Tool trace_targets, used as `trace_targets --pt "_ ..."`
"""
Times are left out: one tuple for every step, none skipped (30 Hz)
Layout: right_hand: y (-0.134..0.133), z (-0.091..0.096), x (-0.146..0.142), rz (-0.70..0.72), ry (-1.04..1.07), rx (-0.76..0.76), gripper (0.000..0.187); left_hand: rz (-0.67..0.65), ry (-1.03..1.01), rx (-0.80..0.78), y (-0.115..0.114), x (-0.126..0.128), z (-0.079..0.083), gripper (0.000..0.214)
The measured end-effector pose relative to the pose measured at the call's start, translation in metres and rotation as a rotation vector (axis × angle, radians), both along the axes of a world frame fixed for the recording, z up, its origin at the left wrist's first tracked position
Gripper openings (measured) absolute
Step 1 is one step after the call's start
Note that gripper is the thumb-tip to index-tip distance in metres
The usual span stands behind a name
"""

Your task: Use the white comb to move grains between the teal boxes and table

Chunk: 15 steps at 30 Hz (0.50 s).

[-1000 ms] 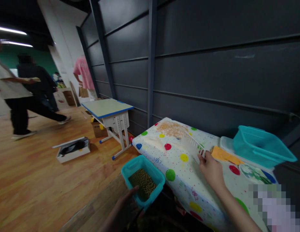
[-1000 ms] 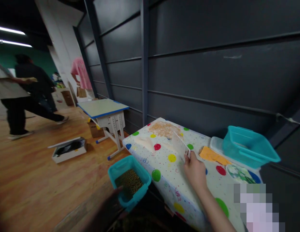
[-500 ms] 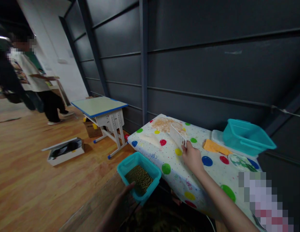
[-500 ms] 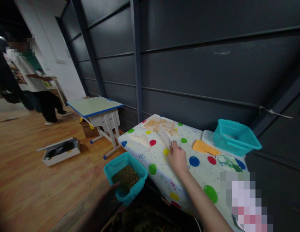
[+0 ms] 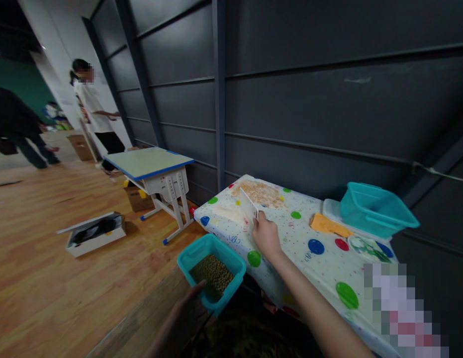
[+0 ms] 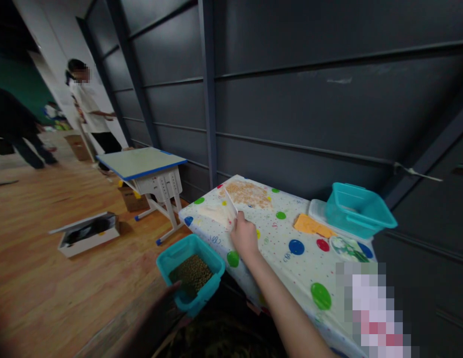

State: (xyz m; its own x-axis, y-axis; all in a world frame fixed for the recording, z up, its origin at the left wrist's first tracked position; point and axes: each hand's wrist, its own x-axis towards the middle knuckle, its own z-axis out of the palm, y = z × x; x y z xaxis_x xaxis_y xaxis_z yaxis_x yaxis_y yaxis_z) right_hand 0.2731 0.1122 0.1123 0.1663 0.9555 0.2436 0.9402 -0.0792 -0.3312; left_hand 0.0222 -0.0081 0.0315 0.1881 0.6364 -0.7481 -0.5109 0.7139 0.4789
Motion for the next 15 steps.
trace_targets --pt "0.001 0.001 -0.004 0.005 0.004 -0.005 0.029 0.019 0.021 -0.006 0.001 0.001 -0.007 0.101" --pt "0.002 0.002 -0.007 0.009 0.007 -0.007 0.029 0.039 0.027 0.0 0.002 0.001 -0.014 0.102" --pt "0.003 0.003 -0.009 0.012 0.012 -0.006 0.028 0.059 0.035 0.007 0.003 0.002 -0.021 0.106" --pt "0.003 0.005 -0.009 0.012 0.018 -0.002 0.026 0.075 0.035 0.018 0.003 0.001 -0.027 0.111" --pt "0.003 0.006 -0.008 0.009 0.023 0.005 0.025 0.092 0.038 0.032 0.002 0.001 -0.032 0.118" --pt "0.002 0.006 -0.005 0.002 0.029 0.012 0.023 0.108 0.038 0.052 0.002 0.0 -0.037 0.123" --pt "0.0 0.007 -0.001 -0.007 0.033 0.023 0.022 0.115 0.036 0.074 0.001 0.0 -0.04 0.125" --pt "-0.003 0.006 0.004 -0.018 0.034 0.034 0.022 0.115 0.035 0.093 0.001 0.0 -0.042 0.123" --pt "-0.007 0.005 0.009 -0.028 0.032 0.046 0.023 0.113 0.039 0.1 0.0 0.0 -0.042 0.118" --pt "-0.011 0.004 0.013 -0.034 0.025 0.058 0.024 0.109 0.05 0.097 -0.001 0.001 -0.04 0.113" --pt "-0.016 0.002 0.017 -0.039 0.014 0.069 0.025 0.102 0.066 0.085 -0.001 0.002 -0.037 0.11" --pt "-0.021 -0.001 0.019 -0.042 0.0 0.075 0.027 0.091 0.077 0.071 -0.002 0.003 -0.033 0.108" --pt "-0.026 -0.004 0.02 -0.041 -0.016 0.076 0.028 0.075 0.076 0.069 -0.002 0.004 -0.028 0.106" --pt "-0.029 -0.007 0.019 -0.039 -0.034 0.073 0.029 0.054 0.062 0.08 -0.003 0.005 -0.022 0.104" --pt "-0.031 -0.009 0.016 -0.035 -0.051 0.069 0.03 0.03 0.044 0.097 -0.003 0.005 -0.018 0.102"
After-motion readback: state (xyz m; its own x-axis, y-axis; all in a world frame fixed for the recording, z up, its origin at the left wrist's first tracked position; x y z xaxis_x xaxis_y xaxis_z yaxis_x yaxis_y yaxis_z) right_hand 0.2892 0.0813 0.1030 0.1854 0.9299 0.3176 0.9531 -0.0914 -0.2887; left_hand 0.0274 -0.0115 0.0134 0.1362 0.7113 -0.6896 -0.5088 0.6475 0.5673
